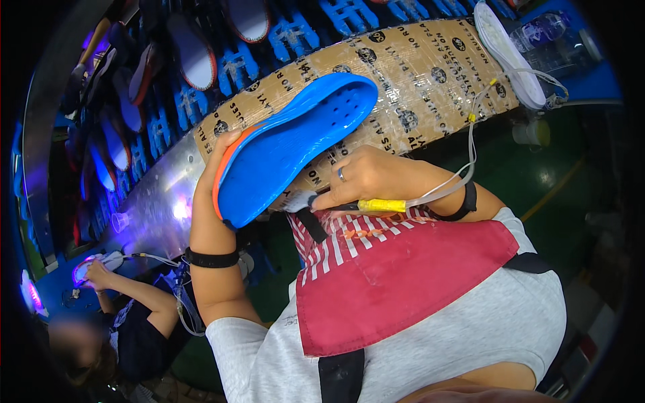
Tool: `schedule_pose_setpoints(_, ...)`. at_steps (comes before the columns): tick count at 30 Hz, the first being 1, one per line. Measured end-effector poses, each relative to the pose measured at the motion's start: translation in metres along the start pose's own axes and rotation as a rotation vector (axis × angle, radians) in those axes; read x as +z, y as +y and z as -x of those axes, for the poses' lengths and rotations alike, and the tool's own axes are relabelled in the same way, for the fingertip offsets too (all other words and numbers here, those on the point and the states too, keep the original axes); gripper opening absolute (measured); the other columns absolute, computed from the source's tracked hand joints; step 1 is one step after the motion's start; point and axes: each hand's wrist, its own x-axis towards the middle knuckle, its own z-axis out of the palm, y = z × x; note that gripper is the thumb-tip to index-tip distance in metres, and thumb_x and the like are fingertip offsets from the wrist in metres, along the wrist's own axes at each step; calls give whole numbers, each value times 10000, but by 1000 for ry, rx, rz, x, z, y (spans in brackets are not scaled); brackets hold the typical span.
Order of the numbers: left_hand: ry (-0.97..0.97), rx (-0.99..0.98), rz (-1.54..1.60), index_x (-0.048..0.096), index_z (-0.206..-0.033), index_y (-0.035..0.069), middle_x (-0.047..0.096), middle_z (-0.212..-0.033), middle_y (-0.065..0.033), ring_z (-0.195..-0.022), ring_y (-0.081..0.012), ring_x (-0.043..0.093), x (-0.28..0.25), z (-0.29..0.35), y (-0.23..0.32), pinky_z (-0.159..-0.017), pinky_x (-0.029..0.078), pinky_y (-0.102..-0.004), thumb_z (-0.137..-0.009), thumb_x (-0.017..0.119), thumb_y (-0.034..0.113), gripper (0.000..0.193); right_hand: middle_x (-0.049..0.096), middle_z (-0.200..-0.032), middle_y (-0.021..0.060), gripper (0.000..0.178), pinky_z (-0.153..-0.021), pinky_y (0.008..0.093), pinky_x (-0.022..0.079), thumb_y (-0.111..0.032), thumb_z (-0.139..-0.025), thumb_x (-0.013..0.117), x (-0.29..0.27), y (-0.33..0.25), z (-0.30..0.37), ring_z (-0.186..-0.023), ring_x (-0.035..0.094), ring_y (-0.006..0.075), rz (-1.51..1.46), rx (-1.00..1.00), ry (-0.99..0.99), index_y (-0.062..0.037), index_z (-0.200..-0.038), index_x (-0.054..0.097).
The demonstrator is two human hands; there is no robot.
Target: The person picks up a blue shoe sole from a rack, applies a substance to its surface with a brush, and places it back. This process is repeated with several more soles throughout the video.
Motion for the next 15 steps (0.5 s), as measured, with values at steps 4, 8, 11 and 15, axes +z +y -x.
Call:
schedule_pose_setpoints(4,-99,-10,47,521,-1208,21,597,-1114,-174,-959,-287,611,-1,8,-7,-840,506,-393,-859,460,409,526,569,-612,54,285,-507,305,435,-123,-712,720,-2,-1,-8,-545,559,206,-196,38,292,-91,-991,669)
schedule_pose_setpoints(8,-184,193,-1,479,-1218,-27,582,-1105,-228,-850,-333,642,-7,-2,-37,-714,564,-415,-869,394,384,546,669,-755,64,210,-572,243,458,-112,-751,711,7,9,-12,-633,588,99,-634,538,413,-29,-942,686)
schedule_pose_setpoints(11,-124,59,202,476,-1219,-25,588,-1073,-240,-822,-375,637,-15,1,-53,-624,558,-502,-853,381,428,591,660,-755,55,187,-615,214,470,-132,-768,696,1,18,-8,-678,597,82,-707,703,461,-30,-925,691)
schedule_pose_setpoints(15,-143,3,273,428,-1283,30,566,-1117,-248,-855,-409,619,-36,-5,-70,-674,527,-563,-849,346,476,628,664,-778,63,213,-619,239,488,-150,-774,689,10,36,4,-673,612,100,-760,797,761,-35,-953,677)
